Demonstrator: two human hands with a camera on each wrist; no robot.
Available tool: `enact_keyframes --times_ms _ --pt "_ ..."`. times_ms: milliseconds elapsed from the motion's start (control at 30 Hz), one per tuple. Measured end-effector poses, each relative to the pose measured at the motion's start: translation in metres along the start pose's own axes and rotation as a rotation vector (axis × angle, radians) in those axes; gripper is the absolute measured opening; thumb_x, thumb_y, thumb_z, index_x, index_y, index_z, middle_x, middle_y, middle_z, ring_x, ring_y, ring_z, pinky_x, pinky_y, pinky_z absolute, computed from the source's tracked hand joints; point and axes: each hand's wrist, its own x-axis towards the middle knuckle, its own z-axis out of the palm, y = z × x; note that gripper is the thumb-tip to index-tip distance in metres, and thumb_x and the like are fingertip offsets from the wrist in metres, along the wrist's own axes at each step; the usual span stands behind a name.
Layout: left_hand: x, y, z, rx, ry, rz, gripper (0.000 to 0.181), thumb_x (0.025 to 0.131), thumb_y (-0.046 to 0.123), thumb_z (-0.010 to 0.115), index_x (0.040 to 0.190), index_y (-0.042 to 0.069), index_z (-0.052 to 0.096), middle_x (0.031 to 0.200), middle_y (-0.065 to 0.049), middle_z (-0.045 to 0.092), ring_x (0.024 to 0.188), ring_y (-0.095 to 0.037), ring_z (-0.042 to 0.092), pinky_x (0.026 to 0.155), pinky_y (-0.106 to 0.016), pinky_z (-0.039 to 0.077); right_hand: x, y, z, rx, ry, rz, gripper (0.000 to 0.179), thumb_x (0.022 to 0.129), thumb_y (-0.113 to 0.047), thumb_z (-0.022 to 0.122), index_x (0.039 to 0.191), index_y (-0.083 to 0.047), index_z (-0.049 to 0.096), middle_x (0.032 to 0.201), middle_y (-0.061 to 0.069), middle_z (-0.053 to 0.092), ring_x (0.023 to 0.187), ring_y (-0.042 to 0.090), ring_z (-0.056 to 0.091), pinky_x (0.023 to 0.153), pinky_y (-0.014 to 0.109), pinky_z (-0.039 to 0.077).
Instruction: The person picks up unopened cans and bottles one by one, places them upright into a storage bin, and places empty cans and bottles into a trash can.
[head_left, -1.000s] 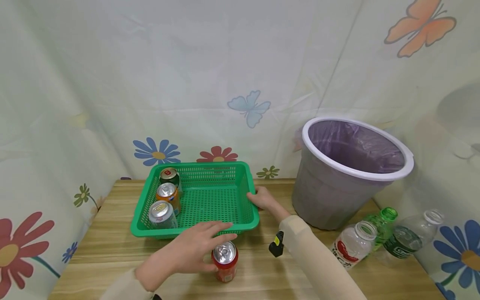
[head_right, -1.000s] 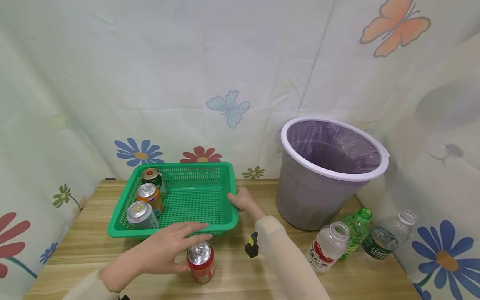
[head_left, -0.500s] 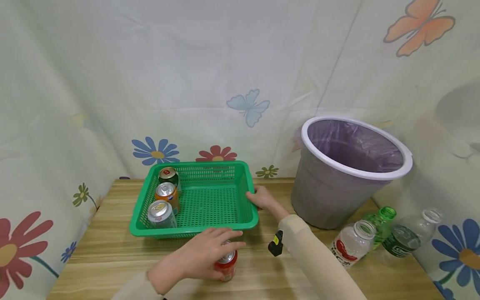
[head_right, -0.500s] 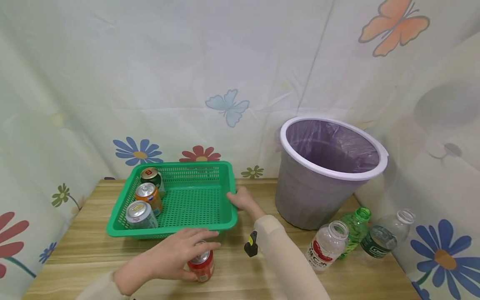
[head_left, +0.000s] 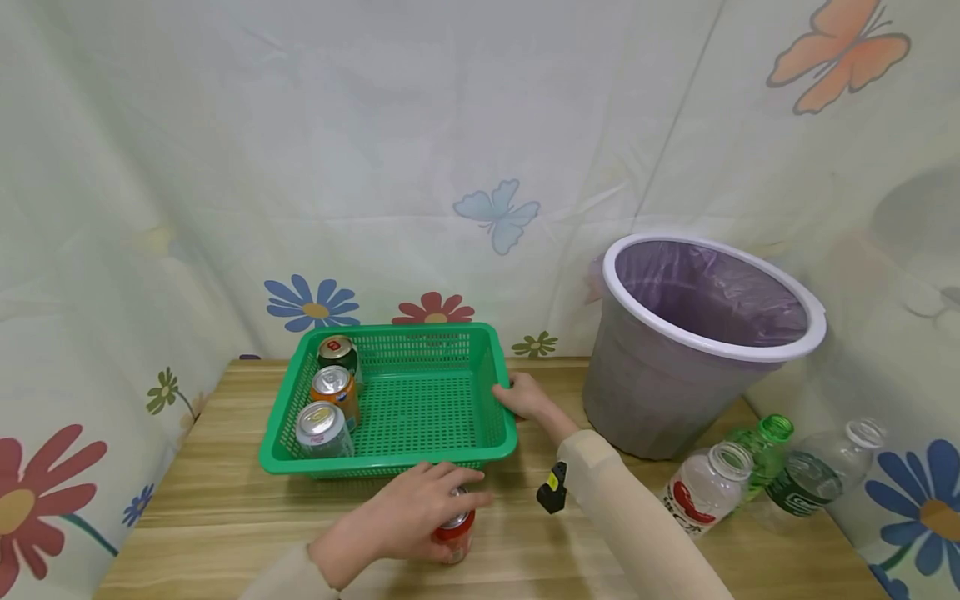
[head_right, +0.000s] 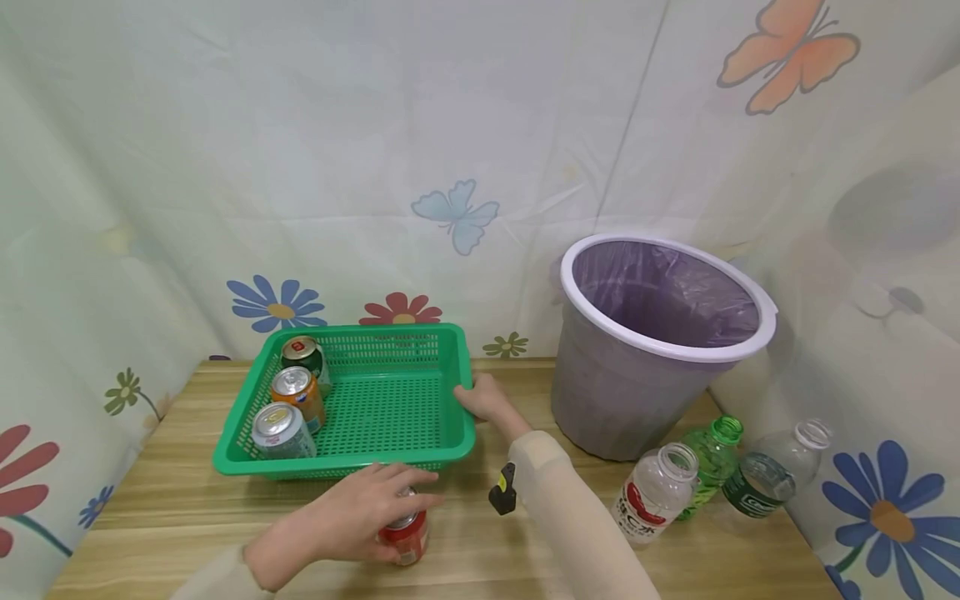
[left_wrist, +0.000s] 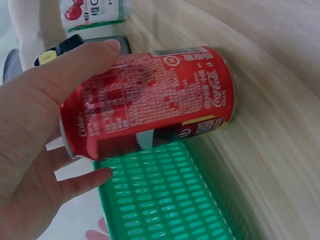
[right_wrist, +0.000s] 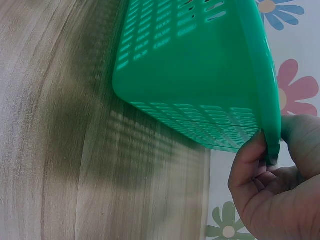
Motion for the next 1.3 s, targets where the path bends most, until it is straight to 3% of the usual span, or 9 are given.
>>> enact_keyframes --times_ms 200,433,700,1067,1300 --pt "-0.002 0.002 0.007 0.015 -0.013 0.003 0.065 0.075 0.045 0.070 0.132 0.028 0.046 0.131 -0.002 0.049 0.113 -0.021 0.051 0.080 -0.038 0.051 0.000 -0.001 0.000 0.003 -0.003 0.004 0.031 0.093 -0.018 0.049 0.111 0.006 0.056 0.085 0.015 0.064 0.061 0.014 0.061 0.054 0.030 0.053" --pt "-0.002 0.003 0.010 0.022 0.017 -0.002 0.057 0.076 0.042 0.068 0.128 0.029 0.049 0.127 -0.001 0.051 0.109 -0.019 0.053 0.078 -0.036 0.051 0.000 0.001 0.001 0.003 0.001 -0.004 0.031 0.092 -0.017 0.048 0.111 0.006 0.056 0.085 0.015 0.064 0.062 0.014 0.061 0.055 0.033 0.054" --pt "0.000 0.003 0.009 -0.012 -0.018 0.014 0.058 0.072 0.040 0.075 0.123 0.024 0.053 0.120 -0.002 0.053 0.098 -0.017 0.055 0.071 -0.025 0.051 0.001 0.002 0.001 0.010 0.000 -0.001 0.030 0.093 -0.017 0.049 0.112 0.005 0.056 0.086 0.015 0.064 0.061 0.014 0.060 0.056 0.033 0.054" --pt "0.002 0.003 0.010 0.056 0.030 0.027 0.044 0.073 0.041 0.072 0.111 0.024 0.058 0.106 0.002 0.054 0.085 -0.013 0.053 0.061 -0.019 0.047 0.003 0.001 0.001 0.017 0.000 0.012 0.032 0.093 -0.017 0.049 0.114 0.006 0.055 0.086 0.015 0.064 0.061 0.014 0.061 0.055 0.032 0.054" --pt "0.002 0.002 0.014 0.064 0.096 0.044 0.035 0.076 0.041 0.068 0.105 0.023 0.059 0.101 0.003 0.055 0.079 -0.012 0.051 0.057 -0.017 0.045 0.003 0.001 0.001 0.034 -0.006 0.017 0.031 0.093 -0.018 0.048 0.113 0.005 0.055 0.091 0.019 0.064 0.068 0.021 0.065 0.059 0.035 0.055"
